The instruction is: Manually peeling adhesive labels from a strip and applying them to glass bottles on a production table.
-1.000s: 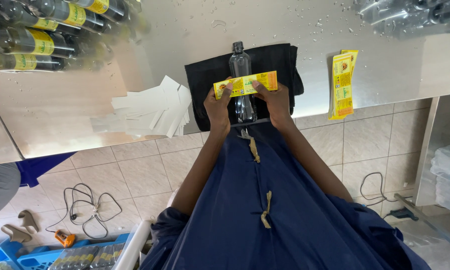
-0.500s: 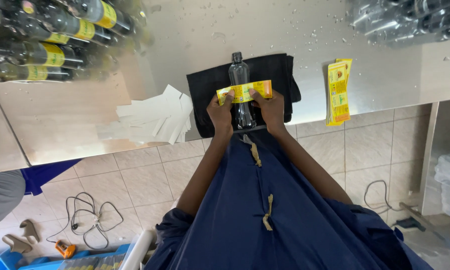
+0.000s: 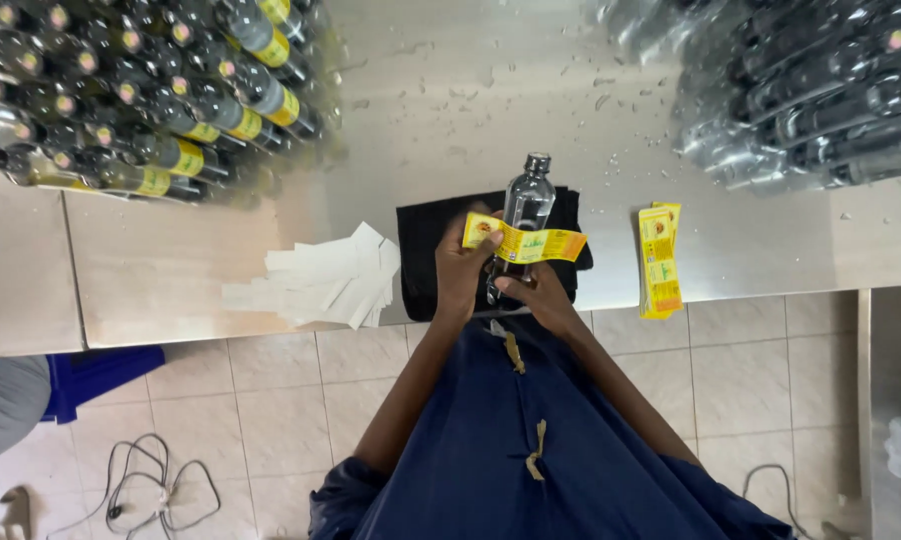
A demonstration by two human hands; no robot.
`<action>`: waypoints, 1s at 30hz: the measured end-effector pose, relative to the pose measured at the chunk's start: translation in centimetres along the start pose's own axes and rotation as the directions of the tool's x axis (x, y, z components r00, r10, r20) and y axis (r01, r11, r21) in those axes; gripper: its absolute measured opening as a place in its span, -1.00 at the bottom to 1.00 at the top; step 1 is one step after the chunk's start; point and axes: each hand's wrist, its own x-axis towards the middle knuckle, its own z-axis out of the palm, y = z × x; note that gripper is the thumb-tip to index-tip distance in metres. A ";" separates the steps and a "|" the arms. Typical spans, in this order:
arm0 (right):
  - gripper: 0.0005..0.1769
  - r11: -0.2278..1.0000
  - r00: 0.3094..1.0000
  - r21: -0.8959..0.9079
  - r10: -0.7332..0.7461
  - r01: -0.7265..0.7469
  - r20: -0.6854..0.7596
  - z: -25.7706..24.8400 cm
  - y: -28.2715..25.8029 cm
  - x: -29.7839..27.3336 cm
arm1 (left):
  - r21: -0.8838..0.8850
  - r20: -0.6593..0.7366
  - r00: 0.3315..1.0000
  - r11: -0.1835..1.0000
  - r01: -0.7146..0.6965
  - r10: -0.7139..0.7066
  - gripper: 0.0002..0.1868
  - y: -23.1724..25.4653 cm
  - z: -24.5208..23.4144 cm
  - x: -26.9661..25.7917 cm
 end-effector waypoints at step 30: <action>-0.19 0.857 0.996 -0.508 -0.062 0.084 0.061 -2.2 -8.9 -1.0 | 0.252 0.446 0.888 0.937 -0.242 0.110 -0.22 -0.5 2.2 -2.0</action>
